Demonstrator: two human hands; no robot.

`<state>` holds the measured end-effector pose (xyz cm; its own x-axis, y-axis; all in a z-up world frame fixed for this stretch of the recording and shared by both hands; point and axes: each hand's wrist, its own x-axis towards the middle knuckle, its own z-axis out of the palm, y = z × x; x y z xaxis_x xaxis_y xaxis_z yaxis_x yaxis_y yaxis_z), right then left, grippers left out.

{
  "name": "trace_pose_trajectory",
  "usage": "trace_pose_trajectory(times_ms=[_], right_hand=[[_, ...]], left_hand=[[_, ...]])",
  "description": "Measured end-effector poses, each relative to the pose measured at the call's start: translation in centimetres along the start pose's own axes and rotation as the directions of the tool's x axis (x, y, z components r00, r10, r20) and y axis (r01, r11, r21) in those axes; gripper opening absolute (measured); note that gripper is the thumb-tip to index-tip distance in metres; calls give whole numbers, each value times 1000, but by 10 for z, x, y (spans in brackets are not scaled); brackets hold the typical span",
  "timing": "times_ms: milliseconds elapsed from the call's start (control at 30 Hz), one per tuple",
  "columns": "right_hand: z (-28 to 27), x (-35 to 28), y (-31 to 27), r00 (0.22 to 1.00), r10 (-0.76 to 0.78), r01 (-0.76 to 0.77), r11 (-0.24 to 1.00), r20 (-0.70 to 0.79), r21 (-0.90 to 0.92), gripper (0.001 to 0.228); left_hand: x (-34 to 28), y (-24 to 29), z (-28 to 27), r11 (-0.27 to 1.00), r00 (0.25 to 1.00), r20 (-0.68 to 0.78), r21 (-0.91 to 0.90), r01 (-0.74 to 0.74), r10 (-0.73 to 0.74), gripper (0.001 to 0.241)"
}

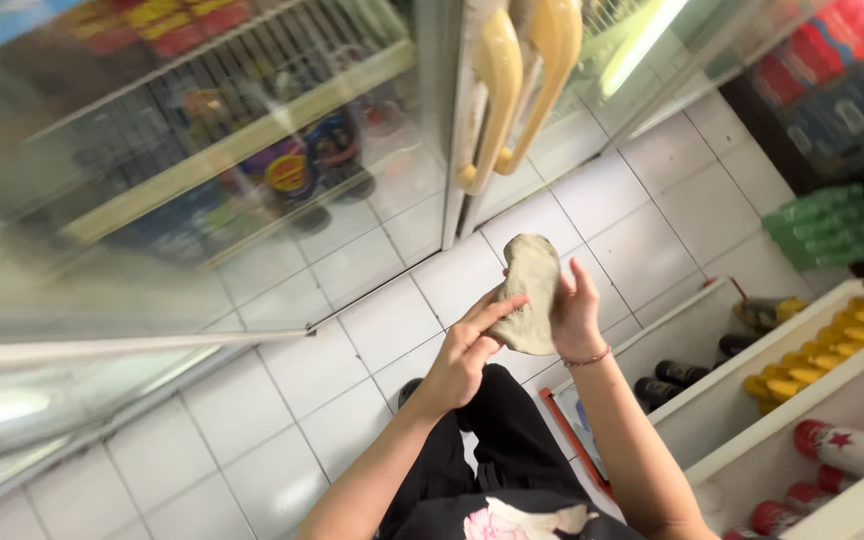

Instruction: The person cleans the glass door of a commercial refrigerator using a spray bottle and cloths. They spray the surface, wipe it with a brown cloth, then switch to a checkered cloth to continue wiping the door and handle.

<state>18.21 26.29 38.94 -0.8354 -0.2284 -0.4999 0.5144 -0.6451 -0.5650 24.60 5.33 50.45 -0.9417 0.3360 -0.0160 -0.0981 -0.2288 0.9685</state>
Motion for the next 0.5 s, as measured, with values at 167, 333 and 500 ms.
trace_pose_trajectory(times_ms=[167,333,500], right_hand=[[88,-58,-36,972,28,3,992,235,-129,57],[136,-89,-17,883,118,27,954,455,-299,37],[189,-120,33,797,244,-13,921,552,-389,37]], left_hand=[[-56,64,5,985,987,-93,-95,-142,133,58],[-127,87,9,984,880,-440,-60,168,-177,55],[-204,84,20,973,705,-692,-17,-230,154,66]])
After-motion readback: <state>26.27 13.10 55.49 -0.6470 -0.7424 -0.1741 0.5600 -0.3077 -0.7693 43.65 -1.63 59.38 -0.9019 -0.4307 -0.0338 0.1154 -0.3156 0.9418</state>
